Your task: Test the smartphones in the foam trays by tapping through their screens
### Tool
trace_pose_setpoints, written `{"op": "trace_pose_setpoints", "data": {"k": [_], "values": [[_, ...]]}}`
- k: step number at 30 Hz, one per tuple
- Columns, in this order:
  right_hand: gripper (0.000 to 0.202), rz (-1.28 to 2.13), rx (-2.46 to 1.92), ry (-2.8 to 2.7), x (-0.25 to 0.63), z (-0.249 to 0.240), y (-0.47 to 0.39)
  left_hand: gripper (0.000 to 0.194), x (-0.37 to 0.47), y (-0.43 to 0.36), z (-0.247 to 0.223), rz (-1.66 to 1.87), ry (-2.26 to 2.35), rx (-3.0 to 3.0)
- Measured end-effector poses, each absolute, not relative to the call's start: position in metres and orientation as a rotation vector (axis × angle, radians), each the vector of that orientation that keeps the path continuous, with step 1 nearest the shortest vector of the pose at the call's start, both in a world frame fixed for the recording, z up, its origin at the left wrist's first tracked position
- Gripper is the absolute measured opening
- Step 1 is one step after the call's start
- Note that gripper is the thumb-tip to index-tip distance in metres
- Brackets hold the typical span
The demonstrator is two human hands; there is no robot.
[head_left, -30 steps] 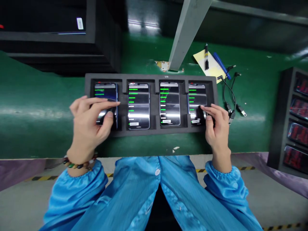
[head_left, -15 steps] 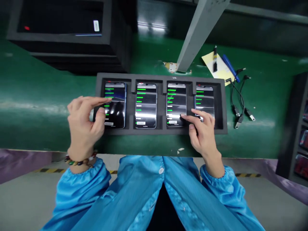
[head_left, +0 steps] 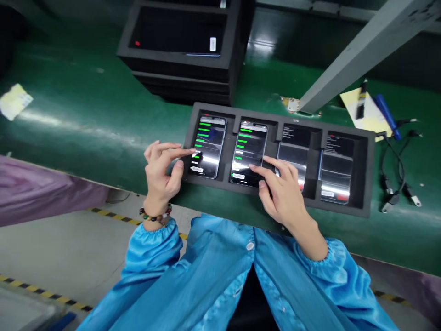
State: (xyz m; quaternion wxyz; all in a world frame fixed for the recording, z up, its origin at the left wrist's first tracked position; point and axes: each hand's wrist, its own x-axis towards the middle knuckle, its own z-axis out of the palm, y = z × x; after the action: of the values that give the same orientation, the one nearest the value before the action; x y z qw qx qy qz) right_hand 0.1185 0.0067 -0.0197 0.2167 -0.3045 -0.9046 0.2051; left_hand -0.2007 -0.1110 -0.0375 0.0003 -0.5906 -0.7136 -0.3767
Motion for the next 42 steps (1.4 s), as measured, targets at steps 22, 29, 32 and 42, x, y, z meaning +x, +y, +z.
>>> {"op": "trace_pose_setpoints", "data": {"k": [22, 29, 32, 42], "values": [[0.045, 0.339, -1.618, -1.854, 0.282, -0.036, 0.050, 0.046, -0.195, -0.066, -0.028, -1.375, -2.643, -1.749], [0.044, 0.396, -1.606, -1.803, 0.276, -0.046, 0.055, 0.048, -0.196, -0.055, -0.040, -1.293, -2.666, -1.738], [0.044, 0.428, -1.601, -1.761, 0.274, -0.045, 0.055, 0.049, -0.198, -0.056, -0.042, -1.374, -2.636, -1.726], [0.042, 0.451, -1.591, -1.753, 0.273, -0.042, 0.054, 0.061, -0.200, -0.056, -0.043, -1.334, -2.676, -1.683]]}}
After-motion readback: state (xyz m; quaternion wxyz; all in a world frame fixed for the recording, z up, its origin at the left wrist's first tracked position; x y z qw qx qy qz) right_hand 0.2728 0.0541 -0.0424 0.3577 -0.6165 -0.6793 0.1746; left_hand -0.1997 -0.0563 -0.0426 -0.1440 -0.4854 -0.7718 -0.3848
